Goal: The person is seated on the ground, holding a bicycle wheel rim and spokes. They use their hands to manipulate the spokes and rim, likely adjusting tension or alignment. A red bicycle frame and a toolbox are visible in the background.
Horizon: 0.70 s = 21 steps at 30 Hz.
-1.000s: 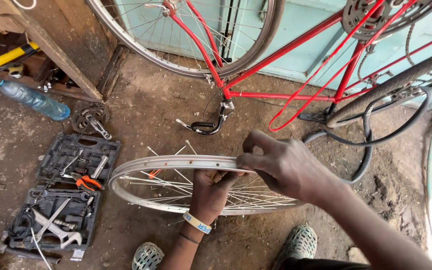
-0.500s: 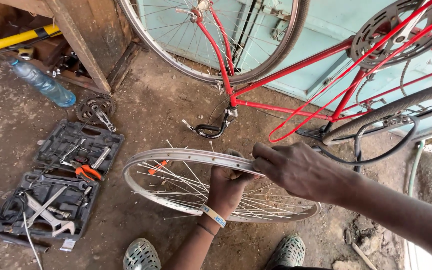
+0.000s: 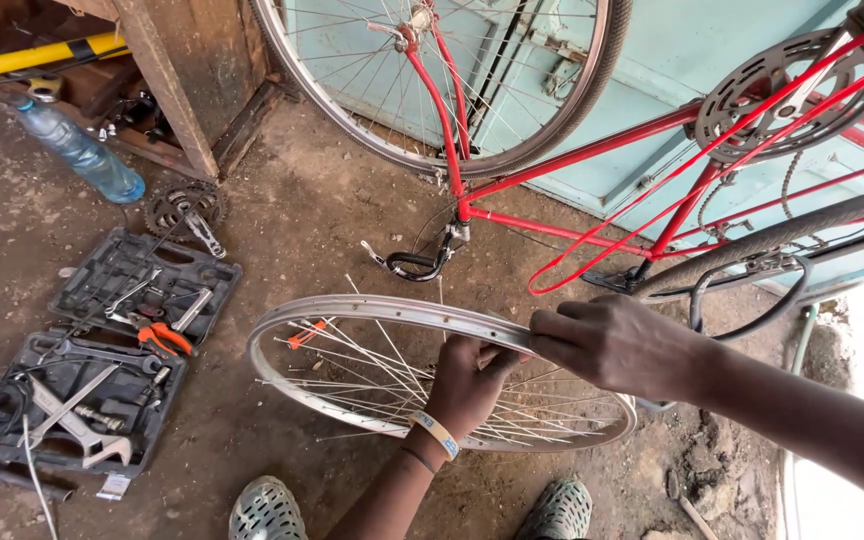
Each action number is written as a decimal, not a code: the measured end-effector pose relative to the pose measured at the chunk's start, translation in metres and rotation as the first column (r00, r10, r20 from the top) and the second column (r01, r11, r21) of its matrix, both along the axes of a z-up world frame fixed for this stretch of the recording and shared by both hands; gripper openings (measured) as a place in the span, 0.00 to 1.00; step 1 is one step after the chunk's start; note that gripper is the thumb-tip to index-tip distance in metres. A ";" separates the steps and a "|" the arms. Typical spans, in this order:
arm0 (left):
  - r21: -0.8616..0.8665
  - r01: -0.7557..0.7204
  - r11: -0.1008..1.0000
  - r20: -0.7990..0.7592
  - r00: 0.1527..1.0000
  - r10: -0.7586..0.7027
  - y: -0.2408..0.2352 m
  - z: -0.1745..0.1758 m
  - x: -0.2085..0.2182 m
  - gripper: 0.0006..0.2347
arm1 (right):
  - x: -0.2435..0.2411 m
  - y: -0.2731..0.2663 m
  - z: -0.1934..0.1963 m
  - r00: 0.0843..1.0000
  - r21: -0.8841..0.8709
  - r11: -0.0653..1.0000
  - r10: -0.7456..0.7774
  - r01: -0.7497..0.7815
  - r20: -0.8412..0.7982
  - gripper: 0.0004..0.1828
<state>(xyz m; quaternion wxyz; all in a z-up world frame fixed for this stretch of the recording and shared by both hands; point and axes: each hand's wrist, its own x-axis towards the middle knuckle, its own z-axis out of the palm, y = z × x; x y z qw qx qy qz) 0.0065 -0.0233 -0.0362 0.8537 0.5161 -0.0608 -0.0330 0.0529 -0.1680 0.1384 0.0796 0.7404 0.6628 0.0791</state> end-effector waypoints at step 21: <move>0.138 -0.066 0.988 0.176 0.984 0.041 -0.002 0.000 -0.003 0.06 | -0.023 0.012 0.003 0.846 0.224 0.863 -0.336 0.453 -0.415 0.06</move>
